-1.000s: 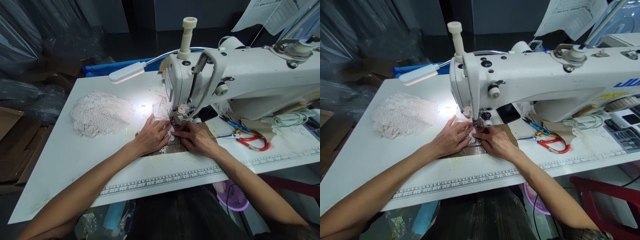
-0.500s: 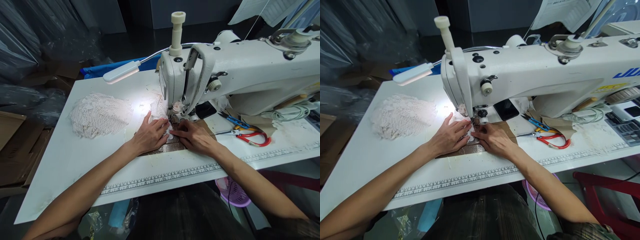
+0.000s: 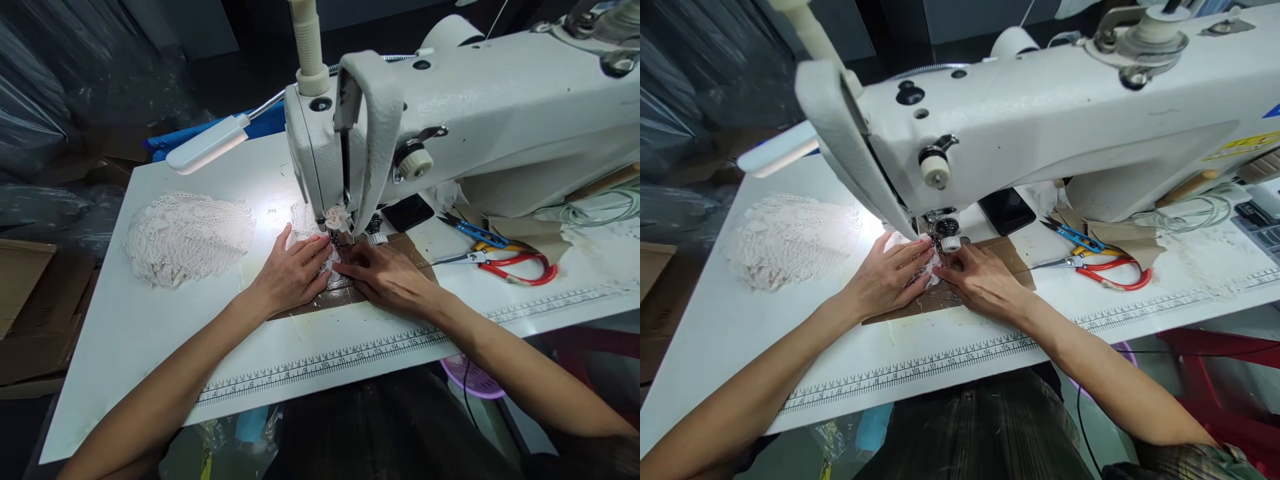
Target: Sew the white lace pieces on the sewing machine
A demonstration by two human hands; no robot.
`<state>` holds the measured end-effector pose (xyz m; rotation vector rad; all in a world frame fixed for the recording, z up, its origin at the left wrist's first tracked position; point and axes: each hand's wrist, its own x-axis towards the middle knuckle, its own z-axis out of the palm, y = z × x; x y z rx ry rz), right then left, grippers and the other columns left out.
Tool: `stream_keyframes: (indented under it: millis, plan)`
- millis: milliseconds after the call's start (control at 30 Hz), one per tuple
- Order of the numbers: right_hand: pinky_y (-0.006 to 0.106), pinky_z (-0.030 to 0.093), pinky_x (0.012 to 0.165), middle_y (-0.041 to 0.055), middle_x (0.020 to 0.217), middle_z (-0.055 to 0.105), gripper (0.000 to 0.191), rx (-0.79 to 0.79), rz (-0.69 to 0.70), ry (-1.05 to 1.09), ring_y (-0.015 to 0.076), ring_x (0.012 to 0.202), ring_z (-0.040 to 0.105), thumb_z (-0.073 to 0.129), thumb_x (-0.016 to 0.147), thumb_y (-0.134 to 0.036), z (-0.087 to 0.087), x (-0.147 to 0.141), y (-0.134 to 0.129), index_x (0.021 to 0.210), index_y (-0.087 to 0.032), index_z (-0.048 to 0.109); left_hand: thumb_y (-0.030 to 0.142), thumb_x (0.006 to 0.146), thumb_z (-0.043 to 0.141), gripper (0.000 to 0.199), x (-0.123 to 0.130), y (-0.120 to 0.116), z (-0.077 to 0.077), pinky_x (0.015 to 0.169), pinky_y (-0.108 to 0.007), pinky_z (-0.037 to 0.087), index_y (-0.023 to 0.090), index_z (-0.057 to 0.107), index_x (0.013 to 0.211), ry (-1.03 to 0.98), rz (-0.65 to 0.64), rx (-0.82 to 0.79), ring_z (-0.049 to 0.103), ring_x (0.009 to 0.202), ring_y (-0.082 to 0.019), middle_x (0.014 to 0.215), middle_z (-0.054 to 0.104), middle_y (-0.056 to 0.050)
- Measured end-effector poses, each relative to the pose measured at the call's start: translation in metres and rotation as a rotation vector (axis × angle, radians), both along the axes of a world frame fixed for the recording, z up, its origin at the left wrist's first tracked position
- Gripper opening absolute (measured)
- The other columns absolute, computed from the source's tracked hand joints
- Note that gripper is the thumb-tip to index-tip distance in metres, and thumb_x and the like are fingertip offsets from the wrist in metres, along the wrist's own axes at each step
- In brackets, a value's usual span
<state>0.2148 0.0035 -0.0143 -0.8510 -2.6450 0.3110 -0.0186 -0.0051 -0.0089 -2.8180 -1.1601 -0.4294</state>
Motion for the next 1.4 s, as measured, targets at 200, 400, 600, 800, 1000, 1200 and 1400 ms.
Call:
stream_keyframes:
  millis: [200,400,600,800,1000,1200,1400]
  plan:
    - [0.04,0.049,0.081,0.0122,0.108,0.054,0.032,0.004,-0.007,0.014,0.0235,0.094,0.054,0.049,0.092,-0.021,0.001,0.0,-0.001,0.121,-0.024,0.063,0.032,0.094,0.048,0.034,0.0,-0.001,-0.001,0.109,-0.062,0.03,0.018,0.053,0.125,0.009,0.002,0.042,0.058,0.118,-0.027,0.132,0.058,-0.012]
    - [0.042,0.049,0.081,0.0117,0.107,0.055,0.032,-0.017,-0.005,0.033,0.0232,0.093,0.054,0.048,0.092,-0.02,0.0,0.0,0.0,0.12,-0.023,0.064,0.032,0.094,0.049,0.034,0.0,-0.001,-0.003,0.109,-0.065,0.028,0.016,0.055,0.123,-0.02,-0.01,0.056,0.059,0.116,-0.027,0.131,0.058,-0.014]
    - [0.043,0.051,0.082,0.0122,0.107,0.054,0.033,-0.034,-0.001,0.042,0.0236,0.095,0.054,0.049,0.092,-0.019,-0.001,0.0,-0.001,0.121,-0.023,0.064,0.031,0.093,0.048,0.034,0.001,-0.003,-0.003,0.109,-0.068,0.024,0.016,0.057,0.122,-0.042,0.002,0.027,0.059,0.117,-0.028,0.128,0.06,-0.013]
    - [0.043,0.052,0.082,0.0117,0.106,0.054,0.033,-0.035,-0.006,0.068,0.0231,0.095,0.055,0.048,0.092,-0.02,-0.004,0.0,-0.001,0.12,-0.025,0.066,0.031,0.094,0.046,0.034,0.002,-0.004,-0.004,0.108,-0.068,0.025,0.014,0.058,0.122,-0.063,0.009,0.039,0.059,0.118,-0.028,0.127,0.061,-0.015]
    - [0.043,0.053,0.082,0.0115,0.106,0.053,0.034,-0.026,-0.01,0.089,0.0231,0.096,0.057,0.047,0.094,-0.022,-0.008,0.002,0.001,0.121,-0.025,0.066,0.032,0.096,0.044,0.035,0.002,-0.006,-0.004,0.107,-0.068,0.027,0.012,0.056,0.123,-0.054,0.021,0.042,0.059,0.116,-0.028,0.129,0.059,-0.016]
    - [0.043,0.054,0.083,0.0117,0.108,0.053,0.033,-0.038,-0.008,0.093,0.0231,0.095,0.058,0.048,0.093,-0.023,-0.008,0.003,0.002,0.12,-0.024,0.067,0.028,0.096,0.042,0.033,0.003,-0.007,-0.005,0.105,-0.065,0.033,0.011,0.055,0.121,-0.016,-0.001,0.056,0.056,0.119,-0.03,0.123,0.061,-0.016]
    - [0.043,0.053,0.083,0.0117,0.107,0.052,0.033,-0.035,-0.009,0.089,0.023,0.095,0.057,0.048,0.093,-0.022,-0.007,0.002,0.001,0.12,-0.024,0.067,0.025,0.095,0.043,0.03,0.004,-0.007,-0.006,0.104,-0.067,0.034,0.013,0.057,0.118,0.001,-0.013,0.112,0.058,0.117,-0.03,0.122,0.062,-0.014]
